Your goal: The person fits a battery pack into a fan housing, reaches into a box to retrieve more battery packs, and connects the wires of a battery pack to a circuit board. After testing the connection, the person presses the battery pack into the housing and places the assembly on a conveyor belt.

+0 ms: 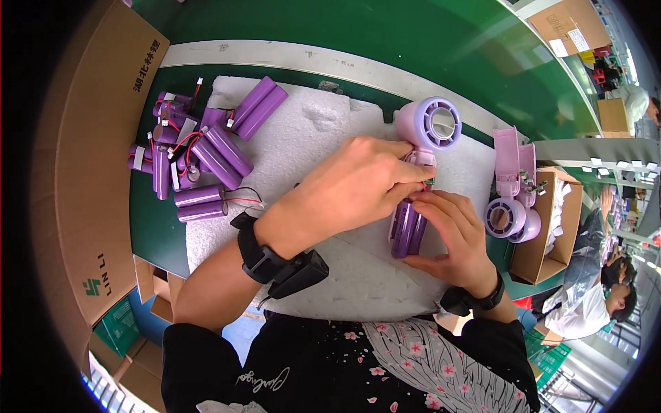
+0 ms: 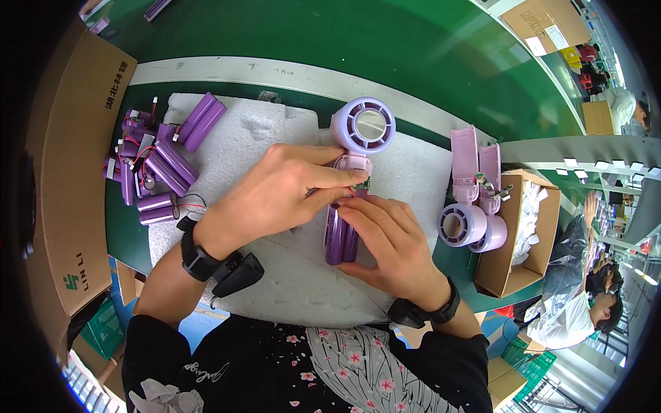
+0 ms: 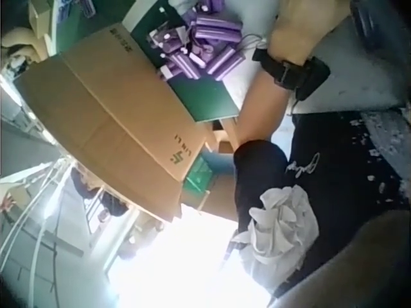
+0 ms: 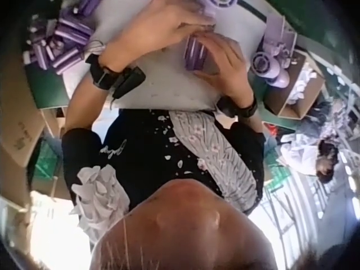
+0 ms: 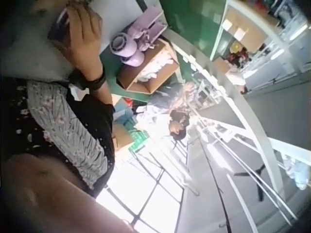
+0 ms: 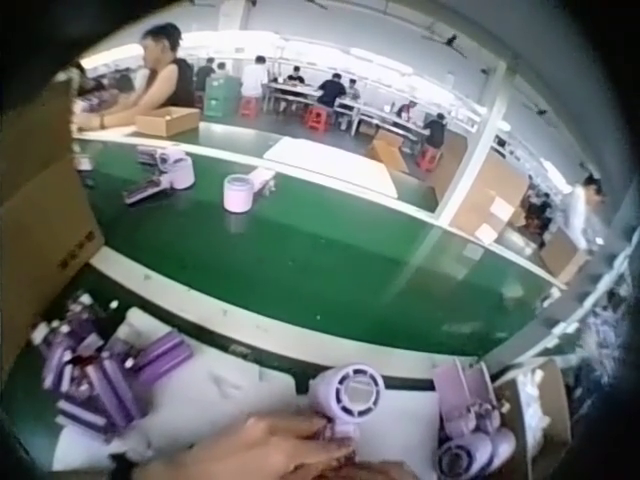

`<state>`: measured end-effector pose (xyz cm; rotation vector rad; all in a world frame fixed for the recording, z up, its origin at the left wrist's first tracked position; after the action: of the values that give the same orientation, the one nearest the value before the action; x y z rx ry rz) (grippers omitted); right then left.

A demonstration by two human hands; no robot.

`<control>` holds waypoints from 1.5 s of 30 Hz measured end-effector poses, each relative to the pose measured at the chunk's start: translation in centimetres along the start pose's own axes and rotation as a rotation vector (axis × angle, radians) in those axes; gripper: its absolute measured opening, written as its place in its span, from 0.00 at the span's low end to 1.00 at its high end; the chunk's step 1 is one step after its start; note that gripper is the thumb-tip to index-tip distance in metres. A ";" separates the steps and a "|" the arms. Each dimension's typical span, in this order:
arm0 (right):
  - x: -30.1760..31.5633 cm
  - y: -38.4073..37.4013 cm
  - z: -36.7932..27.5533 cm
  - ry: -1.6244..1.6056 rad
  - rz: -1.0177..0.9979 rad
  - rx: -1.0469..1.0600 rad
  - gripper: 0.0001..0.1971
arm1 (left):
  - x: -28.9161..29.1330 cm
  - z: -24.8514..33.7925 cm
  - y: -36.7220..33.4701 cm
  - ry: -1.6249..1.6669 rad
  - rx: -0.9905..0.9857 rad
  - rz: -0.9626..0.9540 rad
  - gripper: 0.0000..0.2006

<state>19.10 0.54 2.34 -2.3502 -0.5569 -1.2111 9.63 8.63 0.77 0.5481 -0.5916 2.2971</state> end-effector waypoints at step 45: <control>0.7 1.3 0.7 -0.029 0.103 -0.155 0.29 | 0.1 0.1 -0.2 0.030 -0.016 -0.044 0.13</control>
<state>20.59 0.00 2.28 -2.4950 -0.3579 -1.2149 9.76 8.80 0.93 0.5133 -0.5773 2.2531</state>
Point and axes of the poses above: each hand's wrist, its own y-axis away from the middle knuckle, its own x-axis out of the back of the hand, z = x × y, the point moved 9 cm from there along -y, towards the middle knuckle, and after that the axes turned 4 degrees about -z, right-handed, at the moved point
